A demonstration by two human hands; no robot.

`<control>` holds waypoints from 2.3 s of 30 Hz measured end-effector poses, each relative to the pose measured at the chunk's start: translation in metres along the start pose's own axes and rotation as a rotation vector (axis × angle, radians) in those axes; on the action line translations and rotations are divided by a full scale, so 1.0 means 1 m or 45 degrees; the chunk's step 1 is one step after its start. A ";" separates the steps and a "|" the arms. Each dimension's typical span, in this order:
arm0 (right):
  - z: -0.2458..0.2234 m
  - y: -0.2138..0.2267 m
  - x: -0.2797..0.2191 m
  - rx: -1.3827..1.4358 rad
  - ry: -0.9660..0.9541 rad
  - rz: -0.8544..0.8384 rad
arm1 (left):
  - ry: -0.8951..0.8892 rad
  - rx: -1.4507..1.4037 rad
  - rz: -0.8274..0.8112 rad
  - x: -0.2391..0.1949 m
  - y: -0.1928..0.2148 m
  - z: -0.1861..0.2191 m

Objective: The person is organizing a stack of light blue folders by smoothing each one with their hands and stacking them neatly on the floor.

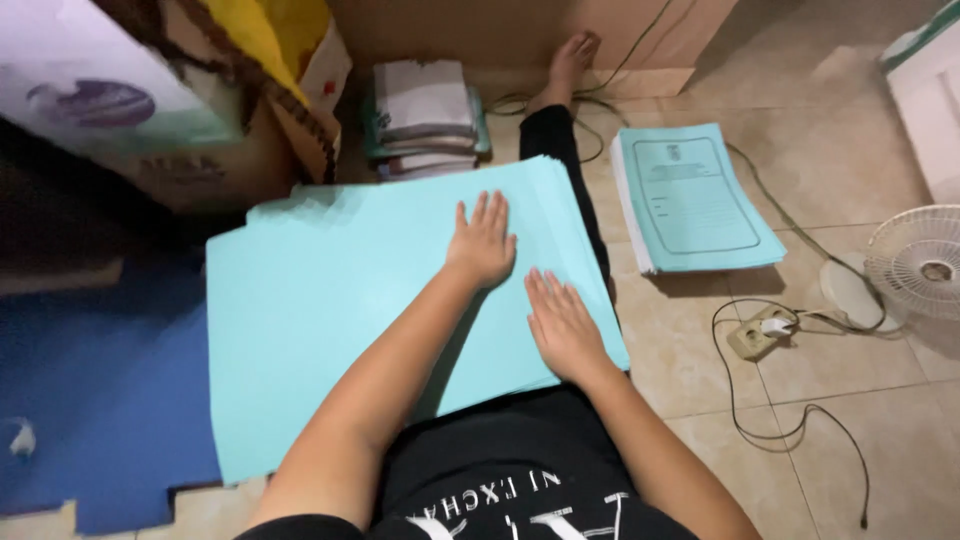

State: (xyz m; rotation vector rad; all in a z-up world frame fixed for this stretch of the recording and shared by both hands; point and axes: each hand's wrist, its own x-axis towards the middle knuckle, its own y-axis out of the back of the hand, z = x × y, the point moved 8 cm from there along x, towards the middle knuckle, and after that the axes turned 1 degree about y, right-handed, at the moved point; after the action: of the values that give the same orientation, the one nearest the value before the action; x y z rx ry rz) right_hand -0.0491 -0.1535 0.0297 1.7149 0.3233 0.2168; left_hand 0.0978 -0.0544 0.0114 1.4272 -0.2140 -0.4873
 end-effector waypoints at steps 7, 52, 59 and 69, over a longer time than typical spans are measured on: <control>-0.019 0.006 -0.015 -0.073 0.001 0.218 | -0.292 0.007 -0.064 -0.126 0.012 0.041; -0.030 0.024 -0.011 0.184 -0.045 -0.086 | 0.633 -1.129 0.432 -0.195 0.037 -0.086; -0.026 0.018 -0.012 0.087 -0.093 -0.027 | 0.234 -0.206 0.479 -0.098 0.020 -0.025; 0.003 0.021 0.095 0.069 -0.130 -0.072 | 0.350 -0.222 0.079 -0.093 0.018 -0.023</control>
State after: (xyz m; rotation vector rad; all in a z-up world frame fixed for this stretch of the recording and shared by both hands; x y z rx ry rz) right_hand 0.0427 -0.1274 0.0461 1.7612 0.3040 0.0797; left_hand 0.0292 0.0091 0.0395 1.2965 0.0057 -0.2484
